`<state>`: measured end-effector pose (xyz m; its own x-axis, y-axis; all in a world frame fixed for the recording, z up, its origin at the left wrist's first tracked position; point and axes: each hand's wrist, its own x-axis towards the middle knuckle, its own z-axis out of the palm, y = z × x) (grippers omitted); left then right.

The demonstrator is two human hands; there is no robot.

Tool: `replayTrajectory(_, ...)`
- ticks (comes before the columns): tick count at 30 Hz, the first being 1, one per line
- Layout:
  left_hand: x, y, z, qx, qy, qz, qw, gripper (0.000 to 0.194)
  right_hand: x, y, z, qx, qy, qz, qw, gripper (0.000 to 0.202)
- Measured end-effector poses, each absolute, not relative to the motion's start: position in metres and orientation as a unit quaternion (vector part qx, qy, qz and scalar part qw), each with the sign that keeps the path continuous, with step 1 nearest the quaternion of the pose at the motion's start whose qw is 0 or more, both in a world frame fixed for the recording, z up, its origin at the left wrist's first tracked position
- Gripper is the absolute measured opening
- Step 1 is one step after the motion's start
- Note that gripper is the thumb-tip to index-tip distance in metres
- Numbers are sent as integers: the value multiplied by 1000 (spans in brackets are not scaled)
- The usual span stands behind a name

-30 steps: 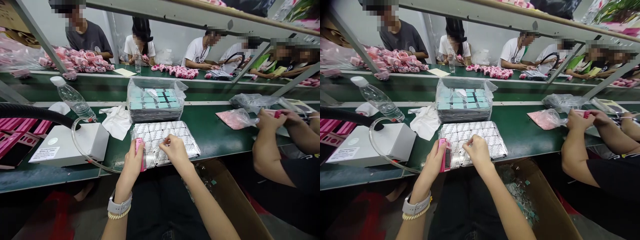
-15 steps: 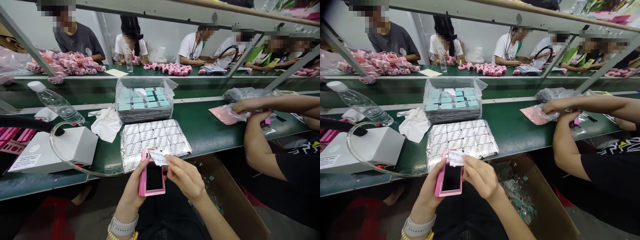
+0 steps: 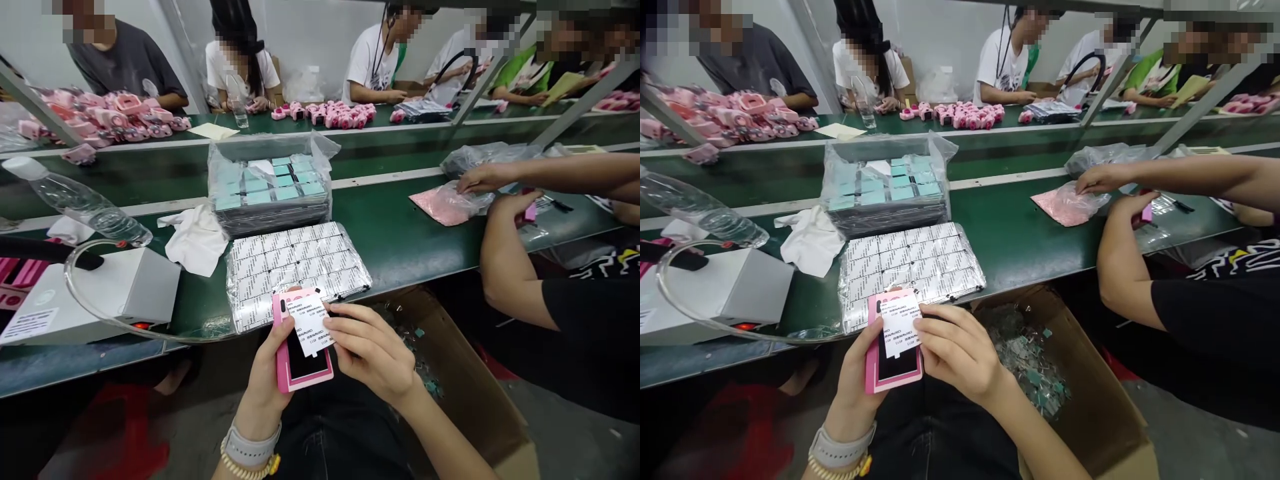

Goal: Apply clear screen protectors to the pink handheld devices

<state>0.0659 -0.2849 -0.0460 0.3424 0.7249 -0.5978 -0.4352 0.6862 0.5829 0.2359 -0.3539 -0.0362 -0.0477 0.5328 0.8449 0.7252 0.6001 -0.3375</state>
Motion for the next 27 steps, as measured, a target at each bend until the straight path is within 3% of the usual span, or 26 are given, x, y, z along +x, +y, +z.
replayTrajectory(5,75,-291,-40,166,437,385,796,66,239,-360,-22,-465,-706,-23,534,36)
replayTrajectory(12,70,-299,-36,224,398,406,792,94,237,-375,-12,-459,-752,-9,473,33)
replayTrajectory(21,67,-304,-20,268,377,427,777,88,235,-378,-1,-463,-769,37,439,29)
replayTrajectory(27,66,-303,-22,300,320,461,771,63,237,-371,1,-443,-757,90,472,19)
